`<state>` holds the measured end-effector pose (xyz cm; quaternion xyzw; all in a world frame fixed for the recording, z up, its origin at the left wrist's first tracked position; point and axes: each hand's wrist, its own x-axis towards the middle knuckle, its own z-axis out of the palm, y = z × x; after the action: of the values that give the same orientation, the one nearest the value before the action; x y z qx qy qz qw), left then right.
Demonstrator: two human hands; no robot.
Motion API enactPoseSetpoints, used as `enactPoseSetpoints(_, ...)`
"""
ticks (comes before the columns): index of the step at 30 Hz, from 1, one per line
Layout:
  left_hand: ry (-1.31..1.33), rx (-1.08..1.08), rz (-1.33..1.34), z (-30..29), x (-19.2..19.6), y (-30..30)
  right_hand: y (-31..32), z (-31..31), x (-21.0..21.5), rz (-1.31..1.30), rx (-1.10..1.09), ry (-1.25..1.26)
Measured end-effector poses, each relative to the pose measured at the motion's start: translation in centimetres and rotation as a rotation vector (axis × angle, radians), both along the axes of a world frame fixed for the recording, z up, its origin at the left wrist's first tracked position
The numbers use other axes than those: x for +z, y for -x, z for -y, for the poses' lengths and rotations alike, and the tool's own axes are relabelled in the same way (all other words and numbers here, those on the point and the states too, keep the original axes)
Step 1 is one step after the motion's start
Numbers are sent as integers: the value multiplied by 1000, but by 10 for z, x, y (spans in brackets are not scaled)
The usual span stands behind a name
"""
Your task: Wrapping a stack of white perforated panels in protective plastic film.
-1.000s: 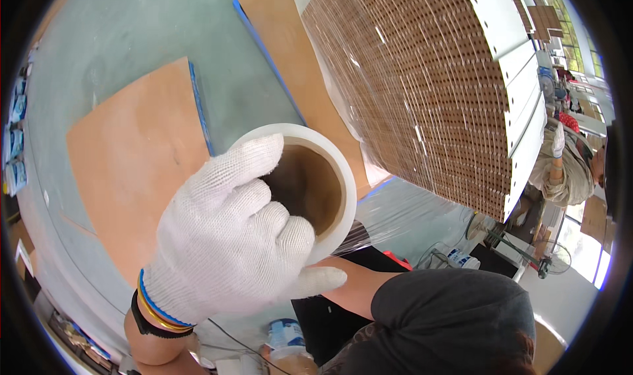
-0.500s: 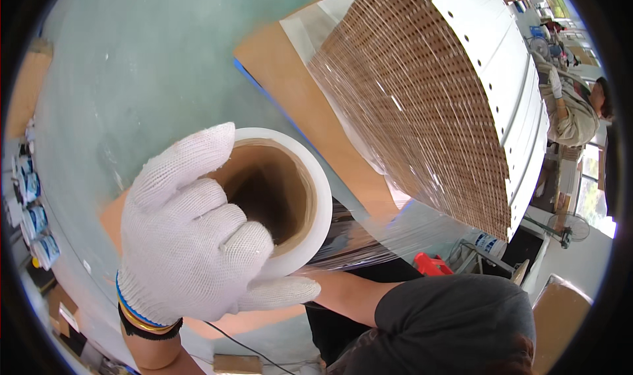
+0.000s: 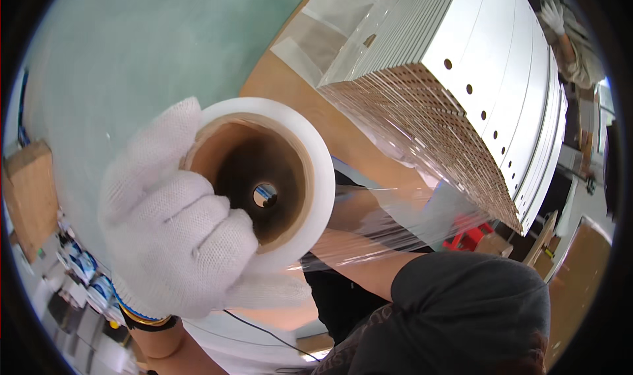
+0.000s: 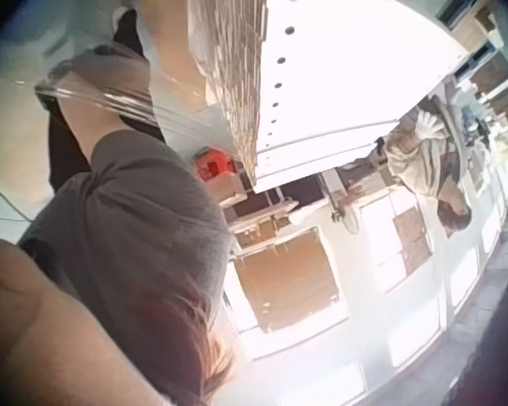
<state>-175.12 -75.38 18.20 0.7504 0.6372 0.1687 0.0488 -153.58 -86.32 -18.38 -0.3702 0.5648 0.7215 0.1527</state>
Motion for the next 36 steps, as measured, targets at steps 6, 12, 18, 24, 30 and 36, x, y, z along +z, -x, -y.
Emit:
enactPoseSetpoints(6, -60, -197, 17, -72, -7, 70, 111, -14, 44, -26, -70, -11)
enactPoseSetpoints(12, -13, -401, 20, -129, -17, 133, 216, -53, 51, 0, -151, -109)
enactPoseSetpoints(18, -68, -632, 181, -153, -35, 191, 334, -81, 49, 79, -233, -212)
enactPoseSetpoints(24, -116, -811, 368, -169, -26, 249, 427, -127, 55, 208, -295, -349)
enactPoseSetpoints(30, -177, -873, 402, -207, -13, 295, 425, -179, 31, 395, -355, -503)
enactPoseSetpoints(36, -147, -860, 206, -243, 6, 345, 460, -208, -29, 443, -354, -502)
